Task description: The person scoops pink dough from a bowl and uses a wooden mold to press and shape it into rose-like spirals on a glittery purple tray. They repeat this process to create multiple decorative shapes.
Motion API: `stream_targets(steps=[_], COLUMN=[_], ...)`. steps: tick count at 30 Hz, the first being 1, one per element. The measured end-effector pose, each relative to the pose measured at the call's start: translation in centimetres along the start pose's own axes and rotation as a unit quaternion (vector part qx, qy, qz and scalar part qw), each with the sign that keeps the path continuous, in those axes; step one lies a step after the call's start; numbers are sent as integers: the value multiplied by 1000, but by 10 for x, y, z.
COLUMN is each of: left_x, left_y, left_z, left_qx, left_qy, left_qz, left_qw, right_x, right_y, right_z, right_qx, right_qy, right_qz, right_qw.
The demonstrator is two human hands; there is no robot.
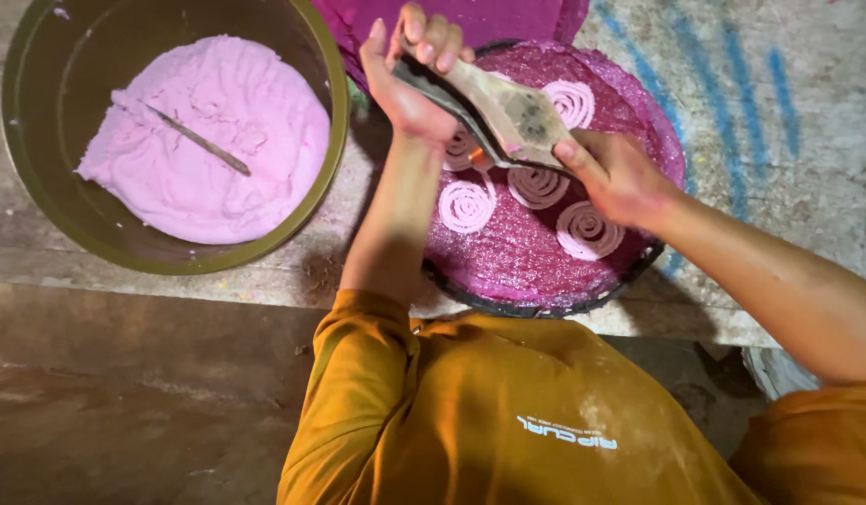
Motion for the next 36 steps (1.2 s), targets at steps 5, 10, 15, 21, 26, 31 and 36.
stream_targets(steps=[5,10,15,21,26,31,36], left_x=[-1,2,13,29,46,68,95], left_y=[-4,-10,-14,-23,-30,-42,-62], left_z=[-27,-52,-76,-96,-103,-100,-74], left_qx=[-27,-44,-49,-66,-67,-75,-53], left_qy=[-27,-53,-63,-80,-86,-83,-60], left_qz=[-7,9,-18,9,2,-20,-76], left_qw=[999,998,997,995,994,994,994], right_x=[-12,-22,-29,-28,-10,10,47], right_y=[-3,-8,-21,-31,-34,-41,-44], right_z=[22,41,49,70,86,82,53], right_qx=[-19,-38,-35,-25,-89,-83,-101], right_qy=[35,99,71,65,71,59,38], right_qz=[4,3,34,51,75,94,100], right_qw=[999,994,996,996,991,990,989])
Point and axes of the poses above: each hand's wrist, its own x-axis away from the middle knuckle, its own y-axis out of the back of the hand, z = x × y, the point moved 1 cm from there along -x, towards the middle knuckle, and after that the axes turned 2 degrees about -x, right-handed, at the moved point
